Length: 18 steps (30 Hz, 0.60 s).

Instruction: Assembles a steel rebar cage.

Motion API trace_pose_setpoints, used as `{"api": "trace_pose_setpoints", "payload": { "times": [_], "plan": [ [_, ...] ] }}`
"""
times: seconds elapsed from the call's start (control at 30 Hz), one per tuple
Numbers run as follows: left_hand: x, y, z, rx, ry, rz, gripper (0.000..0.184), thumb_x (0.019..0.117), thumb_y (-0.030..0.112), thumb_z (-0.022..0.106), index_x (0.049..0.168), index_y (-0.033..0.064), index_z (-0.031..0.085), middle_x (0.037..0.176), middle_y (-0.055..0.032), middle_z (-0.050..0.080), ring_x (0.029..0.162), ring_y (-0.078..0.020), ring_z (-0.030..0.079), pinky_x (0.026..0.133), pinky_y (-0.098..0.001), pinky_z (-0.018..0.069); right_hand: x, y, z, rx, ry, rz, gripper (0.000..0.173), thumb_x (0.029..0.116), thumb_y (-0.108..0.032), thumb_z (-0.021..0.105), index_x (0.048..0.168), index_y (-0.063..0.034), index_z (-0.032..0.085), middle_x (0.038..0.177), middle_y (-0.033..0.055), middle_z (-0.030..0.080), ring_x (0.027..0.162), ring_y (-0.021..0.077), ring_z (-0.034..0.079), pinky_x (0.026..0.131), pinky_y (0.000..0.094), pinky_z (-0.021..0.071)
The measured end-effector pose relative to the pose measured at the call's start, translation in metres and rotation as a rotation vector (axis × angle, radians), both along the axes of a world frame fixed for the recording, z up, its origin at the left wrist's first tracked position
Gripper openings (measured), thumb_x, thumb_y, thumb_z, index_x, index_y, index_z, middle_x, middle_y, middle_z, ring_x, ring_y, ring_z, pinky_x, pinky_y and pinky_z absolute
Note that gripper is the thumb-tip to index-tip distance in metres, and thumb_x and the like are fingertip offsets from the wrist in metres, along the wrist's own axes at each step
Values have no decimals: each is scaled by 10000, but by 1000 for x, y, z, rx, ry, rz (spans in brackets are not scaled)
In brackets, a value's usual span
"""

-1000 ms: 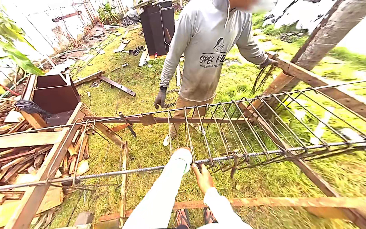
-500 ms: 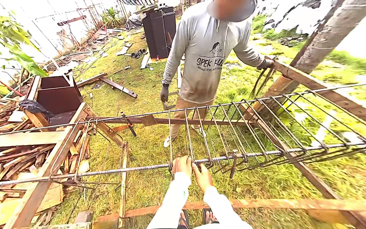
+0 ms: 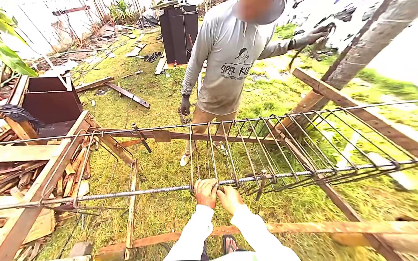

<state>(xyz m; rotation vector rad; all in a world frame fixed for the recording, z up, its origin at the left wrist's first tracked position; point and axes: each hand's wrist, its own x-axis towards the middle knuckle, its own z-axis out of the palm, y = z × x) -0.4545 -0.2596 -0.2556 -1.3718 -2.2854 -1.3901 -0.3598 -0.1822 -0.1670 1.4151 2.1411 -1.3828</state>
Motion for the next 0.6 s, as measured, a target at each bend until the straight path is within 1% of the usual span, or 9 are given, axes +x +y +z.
{"api": "trace_pose_setpoints", "payload": {
  "times": [0.07,0.13,0.17,0.2,0.27,0.37,0.43,0.5,0.6],
  "plan": [
    [-1,-2,-2,4,31,-33,195,935,170,675,1059,121,818,1116,-41,779,1083,-253,728,1072,-582,463,-2,7,4,-77,13,-50,364,1050,-300,518,1205,-19,691,1097,177,710,1006,288,685,911,499,534],
    [-4,-5,-3,-14,58,-92,265,927,158,617,1114,131,804,1170,-40,764,1122,-251,711,1075,-592,447,2,12,-1,-155,98,-124,311,1059,-314,526,1100,-54,693,807,50,619,635,137,546,592,340,464],
    [-6,-7,-4,-29,64,-123,306,910,154,599,1147,131,791,1200,-39,754,1148,-247,699,1081,-592,440,4,15,0,-181,108,-103,317,1069,-322,507,1085,-63,689,756,24,597,581,112,516,547,312,444],
    [-9,-8,-3,-50,63,-153,337,892,152,610,1184,129,776,1231,-39,742,1172,-247,687,1091,-592,431,5,17,3,-175,93,-30,326,1074,-314,483,1109,-60,684,769,33,608,598,122,533,568,324,462],
    [-10,-11,0,-88,71,-191,400,847,159,670,1238,118,749,1269,-49,724,1200,-259,671,1100,-599,420,8,21,16,-125,22,207,372,1080,-318,458,1192,-35,673,894,108,666,742,203,609,725,420,509],
    [-8,-10,-2,-80,129,-149,429,839,284,732,1239,130,747,1260,-44,728,1176,-246,681,1085,-568,440,8,34,46,-131,-114,506,409,1097,-341,453,1274,-30,653,1046,175,692,892,276,651,869,495,509],
    [-5,-6,-8,-52,138,-100,418,851,373,764,1199,142,766,1223,-37,742,1145,-236,696,1077,-557,459,9,47,51,-154,-150,539,373,1086,-308,484,1307,-61,657,1017,139,708,811,221,652,782,440,533],
    [0,-2,-11,-31,119,-67,399,878,411,744,1175,147,776,1212,-32,746,1148,-233,694,1091,-555,448,9,63,51,-188,-136,401,348,1085,-294,498,1293,-64,656,956,96,708,723,165,641,693,369,542],
    [3,0,-15,4,153,-26,381,906,401,706,1185,149,769,1224,-29,741,1177,-232,681,1103,-557,438,-1,81,50,-170,-39,187,469,1083,-459,477,1213,-46,659,875,70,695,668,149,650,642,343,563]
  ]
}}
